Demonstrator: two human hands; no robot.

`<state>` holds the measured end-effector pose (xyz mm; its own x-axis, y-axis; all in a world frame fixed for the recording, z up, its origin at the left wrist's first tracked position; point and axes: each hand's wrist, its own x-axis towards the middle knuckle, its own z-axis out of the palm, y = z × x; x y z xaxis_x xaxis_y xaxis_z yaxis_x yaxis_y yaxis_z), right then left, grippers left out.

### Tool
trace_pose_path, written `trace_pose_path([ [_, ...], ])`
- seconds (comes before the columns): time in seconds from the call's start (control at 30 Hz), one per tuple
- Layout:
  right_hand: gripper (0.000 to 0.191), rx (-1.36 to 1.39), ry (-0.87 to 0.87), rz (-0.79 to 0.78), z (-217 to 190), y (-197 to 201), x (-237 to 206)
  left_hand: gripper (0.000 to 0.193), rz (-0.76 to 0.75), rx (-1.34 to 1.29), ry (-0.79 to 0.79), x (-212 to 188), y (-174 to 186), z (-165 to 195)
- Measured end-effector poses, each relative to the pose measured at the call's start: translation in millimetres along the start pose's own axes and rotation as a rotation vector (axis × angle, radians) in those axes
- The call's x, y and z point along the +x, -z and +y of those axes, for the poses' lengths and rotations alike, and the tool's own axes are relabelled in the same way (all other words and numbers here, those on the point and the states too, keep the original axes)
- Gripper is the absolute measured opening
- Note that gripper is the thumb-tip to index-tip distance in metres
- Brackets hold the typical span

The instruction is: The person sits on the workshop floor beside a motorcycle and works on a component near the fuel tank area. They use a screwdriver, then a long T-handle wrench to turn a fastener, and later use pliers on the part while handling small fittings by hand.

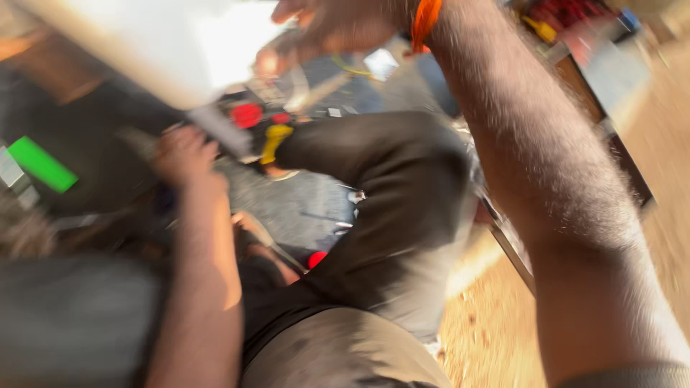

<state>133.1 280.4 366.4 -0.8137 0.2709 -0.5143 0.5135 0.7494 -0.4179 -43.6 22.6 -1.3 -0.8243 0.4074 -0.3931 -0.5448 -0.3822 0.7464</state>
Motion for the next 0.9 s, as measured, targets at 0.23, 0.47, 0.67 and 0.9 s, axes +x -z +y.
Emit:
trace_pose_path([
  [0.23,0.075,0.755,0.370,-0.015,189,-103,-129,0.028,-0.006,0.165,0.417,-35,1,47],
  [0.47,0.033,0.712,-0.553,0.707,327,-289,-25,0.033,-0.339,0.363,0.268,4,79,132],
  [0.67,0.026,0.059,-0.622,0.636,330,-360,57,0.039,-0.124,0.556,0.164,-14,104,169],
  [0.9,0.031,-0.427,-0.540,0.199,348,-367,67,0.046,-0.255,0.630,0.165,-87,15,185],
])
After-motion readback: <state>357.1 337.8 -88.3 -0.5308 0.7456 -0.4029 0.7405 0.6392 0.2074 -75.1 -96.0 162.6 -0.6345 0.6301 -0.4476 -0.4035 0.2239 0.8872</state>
